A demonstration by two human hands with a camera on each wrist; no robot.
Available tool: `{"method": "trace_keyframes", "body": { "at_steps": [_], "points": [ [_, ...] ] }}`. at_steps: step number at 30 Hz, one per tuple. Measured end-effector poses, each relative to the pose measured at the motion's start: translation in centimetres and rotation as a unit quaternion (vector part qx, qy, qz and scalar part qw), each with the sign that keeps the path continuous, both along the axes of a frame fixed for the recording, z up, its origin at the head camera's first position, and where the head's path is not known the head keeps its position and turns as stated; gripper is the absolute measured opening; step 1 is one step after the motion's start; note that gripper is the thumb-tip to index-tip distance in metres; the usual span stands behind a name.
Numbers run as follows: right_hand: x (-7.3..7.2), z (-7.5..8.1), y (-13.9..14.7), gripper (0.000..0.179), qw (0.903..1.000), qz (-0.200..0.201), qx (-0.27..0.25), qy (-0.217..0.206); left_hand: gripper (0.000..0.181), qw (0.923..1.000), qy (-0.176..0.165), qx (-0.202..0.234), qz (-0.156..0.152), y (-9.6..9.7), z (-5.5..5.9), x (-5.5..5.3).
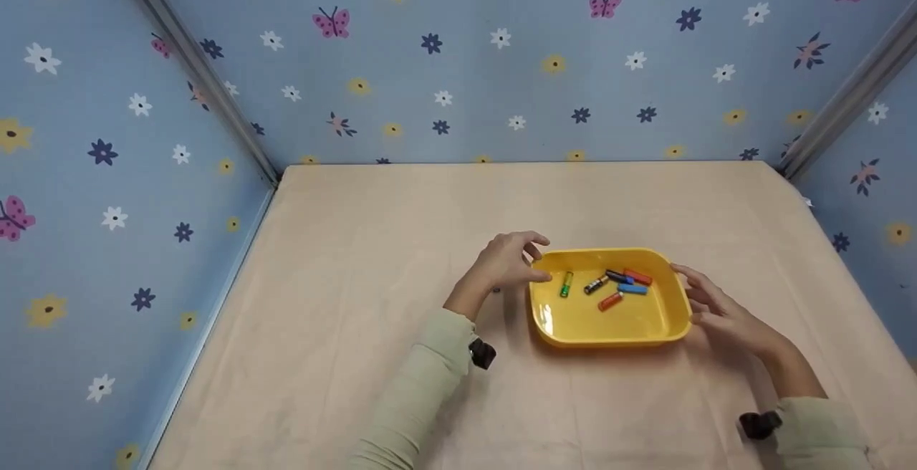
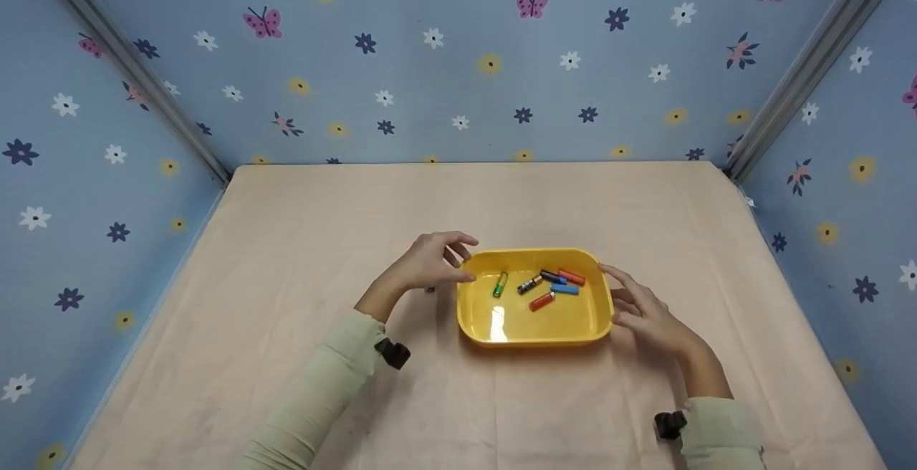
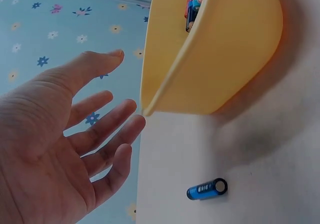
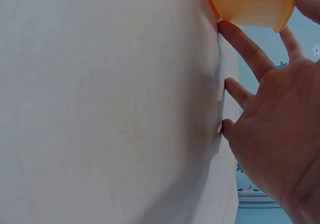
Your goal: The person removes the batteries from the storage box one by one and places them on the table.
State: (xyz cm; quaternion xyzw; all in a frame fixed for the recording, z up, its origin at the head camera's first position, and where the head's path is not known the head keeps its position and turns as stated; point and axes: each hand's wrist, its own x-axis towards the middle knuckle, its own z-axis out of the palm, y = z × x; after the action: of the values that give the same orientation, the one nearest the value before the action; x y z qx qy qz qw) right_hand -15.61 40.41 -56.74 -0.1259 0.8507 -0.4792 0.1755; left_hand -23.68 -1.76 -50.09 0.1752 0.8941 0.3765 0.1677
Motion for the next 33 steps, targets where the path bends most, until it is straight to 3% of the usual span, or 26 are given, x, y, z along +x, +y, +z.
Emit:
{"method": "trace_keyframes", "body": {
  "at_steps": [7,15,24,29,33],
  "points": [
    [0.1,-0.1,0.0,0.083,1.0000,-0.005,0.006,-0.002,0.062,0.9999,-0.014,-0.003,-0.009,1.4,0.3,0.1],
    [0.1,0.0,0.0,0.085,0.9997,-0.015,0.017,-0.011,0.069,0.9972,-0.052,-0.019,-0.052,3.2,0.0,0.3],
    [0.1,-0.1,0.3,0.085,0.9998,-0.009,0.018,-0.003,0.068,0.9919,-0.027,-0.105,-0.065,5.1,0.0,0.3],
    [-0.1,-0.2,0.3,0.081,0.9999,0.006,0.000,0.012,0.070,0.9808,-0.008,-0.174,-0.088,6.0,0.1,0.4],
    [-0.1,-0.3,0.3,0.082,0.9999,0.005,-0.006,0.011,0.072,0.9753,-0.009,-0.199,-0.095,6.5,-0.2,0.3]
  ]
}}
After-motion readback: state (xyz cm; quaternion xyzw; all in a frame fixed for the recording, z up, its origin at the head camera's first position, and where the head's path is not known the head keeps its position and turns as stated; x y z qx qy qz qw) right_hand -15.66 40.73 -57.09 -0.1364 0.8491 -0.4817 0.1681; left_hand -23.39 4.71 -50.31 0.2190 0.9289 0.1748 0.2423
